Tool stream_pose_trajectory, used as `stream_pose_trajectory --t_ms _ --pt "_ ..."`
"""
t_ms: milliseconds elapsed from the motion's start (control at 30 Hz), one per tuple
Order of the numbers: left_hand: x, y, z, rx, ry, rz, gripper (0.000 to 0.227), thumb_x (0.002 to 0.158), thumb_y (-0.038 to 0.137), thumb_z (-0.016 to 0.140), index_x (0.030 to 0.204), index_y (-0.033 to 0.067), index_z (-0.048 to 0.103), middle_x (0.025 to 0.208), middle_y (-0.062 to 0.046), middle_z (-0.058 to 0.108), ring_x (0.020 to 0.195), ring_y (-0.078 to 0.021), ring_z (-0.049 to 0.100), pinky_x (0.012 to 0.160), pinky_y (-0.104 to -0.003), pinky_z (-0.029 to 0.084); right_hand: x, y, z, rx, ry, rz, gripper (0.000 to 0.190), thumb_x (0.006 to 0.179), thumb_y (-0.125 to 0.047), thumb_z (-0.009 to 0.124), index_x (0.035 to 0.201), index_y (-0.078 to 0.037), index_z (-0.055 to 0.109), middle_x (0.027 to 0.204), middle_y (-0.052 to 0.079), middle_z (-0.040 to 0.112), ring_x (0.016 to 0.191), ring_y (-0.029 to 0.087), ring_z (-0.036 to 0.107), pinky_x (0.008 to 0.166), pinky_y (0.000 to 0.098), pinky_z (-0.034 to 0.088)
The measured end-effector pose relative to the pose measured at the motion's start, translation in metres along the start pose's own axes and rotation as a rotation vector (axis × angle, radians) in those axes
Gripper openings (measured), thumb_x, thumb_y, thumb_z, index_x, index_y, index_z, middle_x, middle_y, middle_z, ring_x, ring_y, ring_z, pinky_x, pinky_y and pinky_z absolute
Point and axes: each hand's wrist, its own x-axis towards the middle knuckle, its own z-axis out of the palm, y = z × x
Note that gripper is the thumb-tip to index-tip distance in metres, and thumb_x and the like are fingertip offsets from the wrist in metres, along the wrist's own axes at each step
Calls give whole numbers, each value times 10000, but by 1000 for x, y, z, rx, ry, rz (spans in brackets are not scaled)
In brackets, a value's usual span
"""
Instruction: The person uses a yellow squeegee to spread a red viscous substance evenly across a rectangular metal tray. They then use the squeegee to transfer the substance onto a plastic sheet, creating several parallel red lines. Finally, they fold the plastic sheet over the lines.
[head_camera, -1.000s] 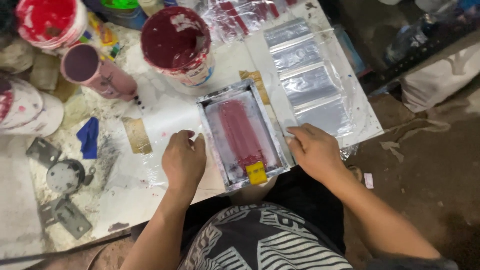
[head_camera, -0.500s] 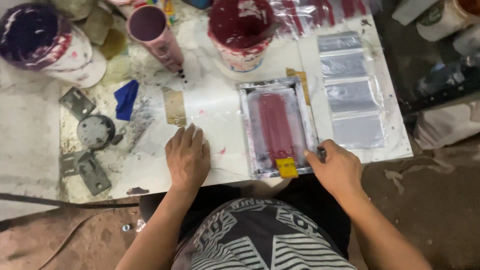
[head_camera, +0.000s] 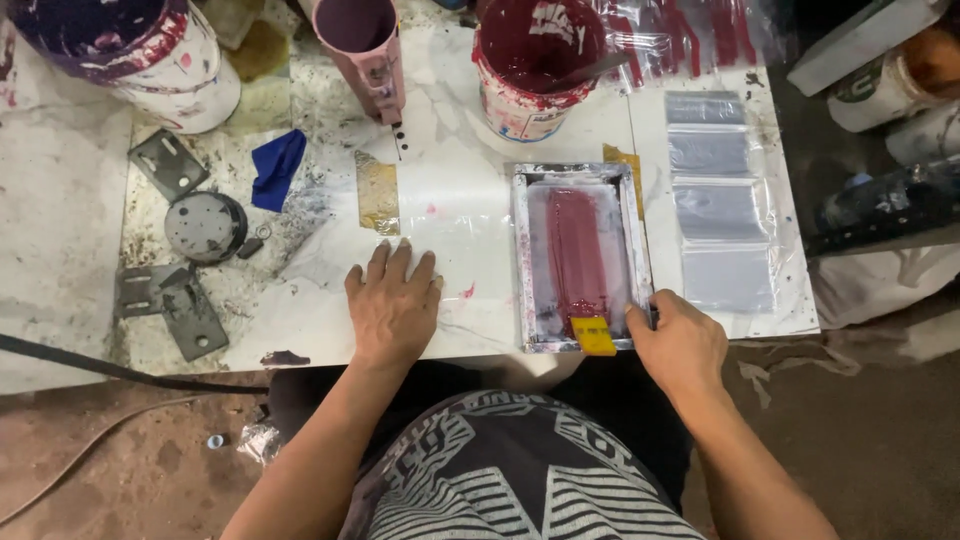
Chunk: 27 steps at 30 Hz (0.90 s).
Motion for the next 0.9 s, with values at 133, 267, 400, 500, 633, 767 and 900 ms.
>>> stream_pose_trajectory --t_ms 133,267,400,500,633,767,900 --pt "0 1 1 -6 -43 -15 276 937 371 649 1118 211 781 1180 -92 712 1233 -353 620 962 -589 454 1 7 7 -17 36 -36 318 918 -395 737 962 -81 764 653 94 683 701 302 730 643 404 578" --pt "3 2 -3 -24 -115 -30 276 967 360 626 1135 204 780 1193 -117 702 1245 -368 608 974 -617 428 1 6 5 5 71 -59 271 931 -338 733 937 -68 763 620 91 663 678 296 723 626 396 575" --pt "4 0 -3 -17 -146 -12 284 967 344 617 1157 202 774 1206 -130 691 1258 -373 593 981 -625 411 2 6 1 13 119 -77 242 918 -298 743 904 -56 759 609 104 651 676 328 719 617 408 571" --pt "7 2 -9 -20 -186 -22 288 978 335 609 1170 196 773 1220 -132 691 1277 -373 584 990 -630 406 3 9 0 -18 135 -72 250 911 -339 750 903 -90 755 624 90 665 699 311 728 637 402 576" --pt "6 2 -7 -20 -206 -28 296 973 338 615 1181 193 770 1241 -141 684 1293 -382 571 994 -640 395 4 6 -15 31 130 -57 221 924 -276 745 883 -59 751 618 111 664 685 338 720 636 423 571" --pt "6 2 -7 -48 -200 -32 299 970 341 615 1168 182 773 1220 -148 691 1277 -388 579 991 -648 389 7 19 -16 -23 165 -34 255 923 -340 760 914 -85 759 631 102 671 719 342 724 664 433 572" --pt "0 -1 3 -79 -130 -52 323 963 377 628 1178 183 770 1205 -134 698 1251 -371 593 1002 -633 379 7 33 -16 -29 203 -15 244 907 -360 785 911 -118 754 647 89 671 739 318 728 666 408 574"
